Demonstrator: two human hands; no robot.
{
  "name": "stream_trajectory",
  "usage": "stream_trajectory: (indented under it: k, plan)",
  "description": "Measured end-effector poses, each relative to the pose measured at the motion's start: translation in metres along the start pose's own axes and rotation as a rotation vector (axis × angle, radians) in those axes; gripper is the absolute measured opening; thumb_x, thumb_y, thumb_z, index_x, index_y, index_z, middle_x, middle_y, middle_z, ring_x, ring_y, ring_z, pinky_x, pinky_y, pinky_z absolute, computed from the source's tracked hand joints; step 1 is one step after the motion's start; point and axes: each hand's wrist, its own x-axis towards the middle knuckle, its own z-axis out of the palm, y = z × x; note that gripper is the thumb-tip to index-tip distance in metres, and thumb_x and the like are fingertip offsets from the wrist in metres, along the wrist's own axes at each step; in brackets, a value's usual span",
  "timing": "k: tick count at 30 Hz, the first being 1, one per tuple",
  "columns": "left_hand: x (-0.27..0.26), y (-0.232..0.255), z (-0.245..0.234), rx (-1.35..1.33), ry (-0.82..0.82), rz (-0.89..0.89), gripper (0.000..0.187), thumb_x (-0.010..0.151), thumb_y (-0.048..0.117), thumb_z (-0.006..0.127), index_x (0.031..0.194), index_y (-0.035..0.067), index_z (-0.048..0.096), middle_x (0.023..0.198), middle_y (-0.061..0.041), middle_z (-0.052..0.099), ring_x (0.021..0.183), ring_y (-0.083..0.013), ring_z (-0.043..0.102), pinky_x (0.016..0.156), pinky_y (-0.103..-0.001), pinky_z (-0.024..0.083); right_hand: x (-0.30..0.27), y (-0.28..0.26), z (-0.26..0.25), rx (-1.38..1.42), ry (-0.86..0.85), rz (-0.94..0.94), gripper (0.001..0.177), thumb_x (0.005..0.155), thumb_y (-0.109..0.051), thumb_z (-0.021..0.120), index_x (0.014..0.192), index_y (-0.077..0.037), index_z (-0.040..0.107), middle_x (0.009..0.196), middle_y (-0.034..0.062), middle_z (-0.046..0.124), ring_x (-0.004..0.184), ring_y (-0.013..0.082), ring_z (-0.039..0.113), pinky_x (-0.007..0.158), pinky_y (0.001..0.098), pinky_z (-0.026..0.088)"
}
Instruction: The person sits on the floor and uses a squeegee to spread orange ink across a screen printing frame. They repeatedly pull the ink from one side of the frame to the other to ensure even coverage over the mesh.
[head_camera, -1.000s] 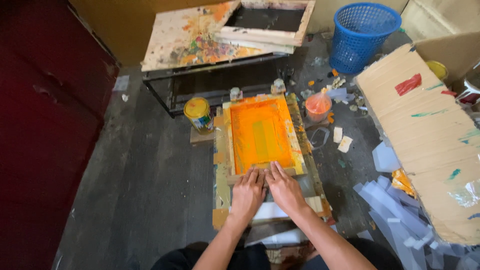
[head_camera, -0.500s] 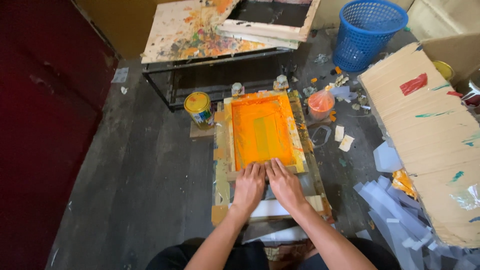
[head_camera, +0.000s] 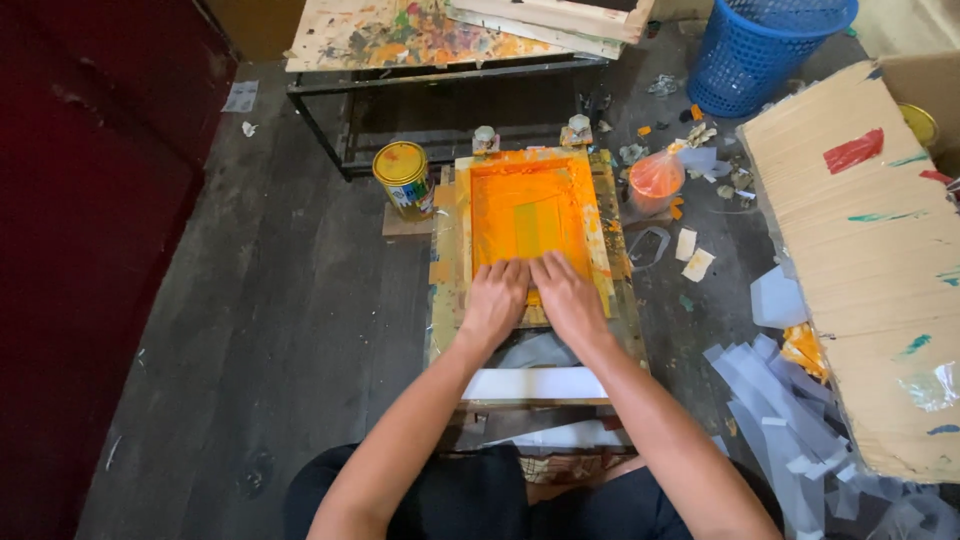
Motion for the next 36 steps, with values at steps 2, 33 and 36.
stream_trajectory:
  k: [2, 33, 36]
  plan:
    - [0.018, -0.008, 0.0, 0.023, 0.027, -0.019, 0.015, 0.091, 0.013, 0.059, 0.1, 0.012, 0.072, 0.093, -0.004, 0.067, 0.089, -0.0223, 0.067, 0.073, -0.034, 0.046, 0.02, 0.003, -0.009, 0.042, -0.055, 0.05, 0.039, 0.098, -0.004, 0.058, 0.136, -0.009, 0.065, 0.134, 0.0184, 0.066, 0.133, 0.0342, 0.059, 0.092, 0.0437, 0.059]
    - [0.024, -0.036, 0.118, -0.107, -0.28, -0.173, 0.02, 0.096, 0.014, 0.058, 0.104, 0.025, 0.072, 0.099, 0.006, 0.076, 0.098, -0.0167, 0.075, 0.091, -0.033, 0.053, 0.064, 0.052, 0.098, 0.491, -0.194, 0.256, 0.04, 0.107, -0.004, 0.041, 0.144, -0.007, 0.058, 0.142, 0.0249, 0.056, 0.135, 0.041, 0.049, 0.121, 0.0458, 0.032]
    - [0.01, -0.026, 0.102, -0.118, -0.335, -0.154, 0.024, 0.097, 0.01, 0.056, 0.106, 0.024, 0.073, 0.1, 0.004, 0.077, 0.097, -0.0193, 0.076, 0.092, -0.036, 0.052, 0.046, 0.053, 0.099, 0.277, -0.262, 0.144, 0.035, 0.11, -0.008, 0.04, 0.136, -0.013, 0.063, 0.134, 0.0152, 0.062, 0.132, 0.0306, 0.054, 0.123, 0.0407, 0.026]
